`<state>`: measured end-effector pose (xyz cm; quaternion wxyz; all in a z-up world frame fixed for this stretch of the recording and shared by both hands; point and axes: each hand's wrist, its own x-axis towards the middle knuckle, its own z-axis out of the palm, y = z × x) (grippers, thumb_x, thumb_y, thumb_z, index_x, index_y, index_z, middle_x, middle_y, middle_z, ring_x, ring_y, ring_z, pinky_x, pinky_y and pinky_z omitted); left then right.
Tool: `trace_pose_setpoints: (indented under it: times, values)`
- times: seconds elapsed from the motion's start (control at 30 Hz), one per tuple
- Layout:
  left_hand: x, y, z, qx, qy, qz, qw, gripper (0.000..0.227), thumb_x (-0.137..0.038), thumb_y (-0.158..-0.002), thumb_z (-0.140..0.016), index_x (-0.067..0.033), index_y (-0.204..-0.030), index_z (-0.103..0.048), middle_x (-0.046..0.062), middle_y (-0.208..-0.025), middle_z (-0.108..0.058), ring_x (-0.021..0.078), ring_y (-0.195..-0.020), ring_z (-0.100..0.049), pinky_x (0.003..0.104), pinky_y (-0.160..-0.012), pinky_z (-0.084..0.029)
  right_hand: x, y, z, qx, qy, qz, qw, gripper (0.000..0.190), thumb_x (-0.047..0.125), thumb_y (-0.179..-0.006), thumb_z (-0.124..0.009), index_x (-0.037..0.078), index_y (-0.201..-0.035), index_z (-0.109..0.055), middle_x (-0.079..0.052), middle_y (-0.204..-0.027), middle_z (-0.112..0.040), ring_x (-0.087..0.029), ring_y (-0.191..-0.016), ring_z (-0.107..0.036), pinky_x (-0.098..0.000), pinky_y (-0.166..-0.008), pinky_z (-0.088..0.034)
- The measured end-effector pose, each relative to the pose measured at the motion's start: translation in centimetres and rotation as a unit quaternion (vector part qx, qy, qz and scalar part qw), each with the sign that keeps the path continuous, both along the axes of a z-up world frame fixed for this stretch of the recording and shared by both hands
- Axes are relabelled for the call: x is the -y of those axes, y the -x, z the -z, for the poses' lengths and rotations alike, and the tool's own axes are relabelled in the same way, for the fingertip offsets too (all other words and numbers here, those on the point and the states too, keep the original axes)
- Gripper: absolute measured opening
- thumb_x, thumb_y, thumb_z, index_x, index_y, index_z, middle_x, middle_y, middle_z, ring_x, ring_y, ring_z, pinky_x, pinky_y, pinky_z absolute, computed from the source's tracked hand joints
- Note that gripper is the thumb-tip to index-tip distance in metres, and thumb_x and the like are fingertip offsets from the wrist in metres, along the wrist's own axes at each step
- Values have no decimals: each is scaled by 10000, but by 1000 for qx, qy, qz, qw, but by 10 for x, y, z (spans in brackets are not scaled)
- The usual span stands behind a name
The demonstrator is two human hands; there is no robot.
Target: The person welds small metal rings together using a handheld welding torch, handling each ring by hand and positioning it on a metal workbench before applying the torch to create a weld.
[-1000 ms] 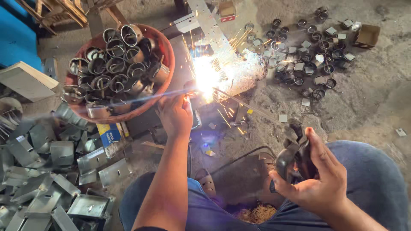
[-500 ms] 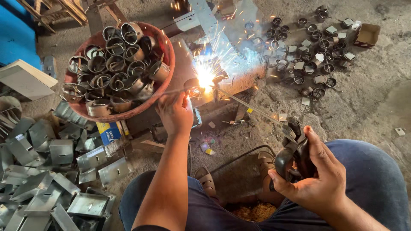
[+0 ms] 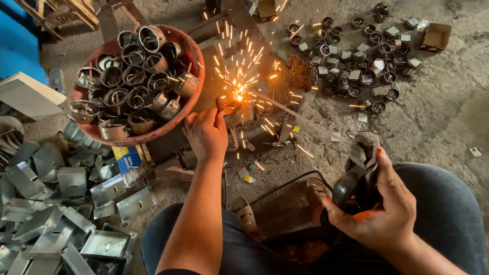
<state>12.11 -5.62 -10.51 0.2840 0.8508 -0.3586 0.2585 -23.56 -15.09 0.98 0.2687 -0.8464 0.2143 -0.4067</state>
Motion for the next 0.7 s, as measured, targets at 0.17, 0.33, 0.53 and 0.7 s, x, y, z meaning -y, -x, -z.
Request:
trace_pose_setpoints:
  times: [0.17,0.33,0.53,0.7]
  values:
    - [0,-2,1,-18,-20,-5,1000,125,-239,-948,-763,-129,-1006,-779,-15,-1094,-771,287,-1133,-596,527,-977,-434,0,-7,-10,-11,38,19,999,1084,379,-696,-878,-157,-1496,-381,-192,-1084,-684,-227,-957,-724,-322,-868,-577]
    - [-1,0,-4,-13,-11,2,1000,109,-215,-936,-768,-128,-1002,-775,-7,-1088,-773,297,-1139,-595,520,-962,-431,1,-9,-8,-14,79,3,997,1058,354,-695,-880,-171,-1468,-385,-331,-1385,-595,-363,-1222,-677,-394,-1021,-557]
    - [-1,2,-7,-2,-17,-4,1000,122,-135,-837,-759,-149,-958,-761,-15,-1053,-771,314,-1109,-614,494,-972,-434,0,-7,0,-8,20,-2,1000,1094,334,-636,-920,-145,-1474,-406,-234,-1274,-658,-231,-1097,-699,-326,-955,-547]
    - [-1,0,-4,1,-2,7,1000,107,-139,-873,-756,-149,-979,-761,-11,-1033,-759,301,-1090,-626,492,-994,-444,-2,-7,2,16,-44,-26,999,1090,304,-676,-918,-140,-1511,-376,-187,-1231,-678,-180,-1054,-696,-283,-908,-561]
